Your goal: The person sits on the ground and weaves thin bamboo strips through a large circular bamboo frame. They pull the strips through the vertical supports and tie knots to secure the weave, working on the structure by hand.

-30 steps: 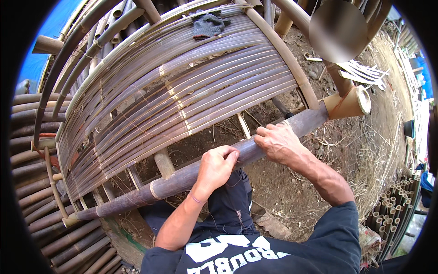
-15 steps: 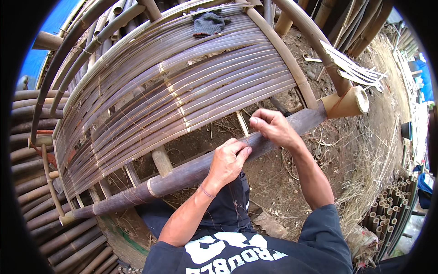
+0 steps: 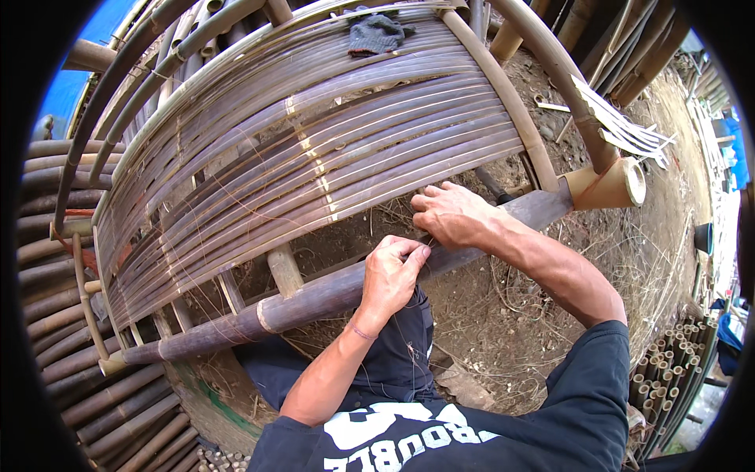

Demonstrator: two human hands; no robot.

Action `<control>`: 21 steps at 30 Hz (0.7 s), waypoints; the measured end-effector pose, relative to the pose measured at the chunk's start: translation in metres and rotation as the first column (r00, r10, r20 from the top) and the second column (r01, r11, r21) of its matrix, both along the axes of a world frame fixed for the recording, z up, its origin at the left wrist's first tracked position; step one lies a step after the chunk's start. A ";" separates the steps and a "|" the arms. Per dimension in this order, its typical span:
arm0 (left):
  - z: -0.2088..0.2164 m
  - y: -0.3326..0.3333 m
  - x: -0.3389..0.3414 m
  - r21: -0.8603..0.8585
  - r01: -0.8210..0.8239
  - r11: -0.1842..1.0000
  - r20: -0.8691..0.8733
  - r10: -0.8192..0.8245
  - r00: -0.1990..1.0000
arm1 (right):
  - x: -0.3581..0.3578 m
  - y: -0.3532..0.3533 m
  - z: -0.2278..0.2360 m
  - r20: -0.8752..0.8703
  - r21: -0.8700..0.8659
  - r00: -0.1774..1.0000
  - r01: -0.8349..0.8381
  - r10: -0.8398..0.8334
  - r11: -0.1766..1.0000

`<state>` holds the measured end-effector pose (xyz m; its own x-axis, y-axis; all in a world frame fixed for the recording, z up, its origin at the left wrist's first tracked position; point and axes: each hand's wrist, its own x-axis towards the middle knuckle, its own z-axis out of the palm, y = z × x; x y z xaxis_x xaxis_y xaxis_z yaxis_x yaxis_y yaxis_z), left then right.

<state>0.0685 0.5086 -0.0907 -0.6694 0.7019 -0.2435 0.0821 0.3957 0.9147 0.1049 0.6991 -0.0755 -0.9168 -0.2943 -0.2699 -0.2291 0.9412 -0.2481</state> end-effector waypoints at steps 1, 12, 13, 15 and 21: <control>-0.003 0.000 0.000 0.020 -0.002 1.000 0.005 0.002 1.000 | -0.001 0.000 -0.001 0.024 -0.016 1.000 0.014 -0.014 1.000; 0.014 0.007 -0.008 -0.075 -0.022 0.997 0.283 0.042 0.958 | 0.037 -0.011 -0.004 -0.065 -0.365 0.935 0.302 -0.348 0.881; 0.011 0.007 -0.009 -0.030 -0.012 0.999 0.207 0.017 0.978 | 0.042 -0.009 -0.006 -0.077 -0.478 0.932 0.276 -0.353 0.834; 0.003 0.007 -0.010 0.056 0.029 0.998 0.047 -0.032 0.998 | 0.051 -0.005 -0.010 -0.098 -0.680 0.921 0.214 -0.377 0.701; 0.004 0.020 -0.005 0.146 -0.059 0.988 0.014 0.057 0.998 | 0.062 -0.011 -0.013 -0.051 -0.730 0.825 0.354 -0.563 0.584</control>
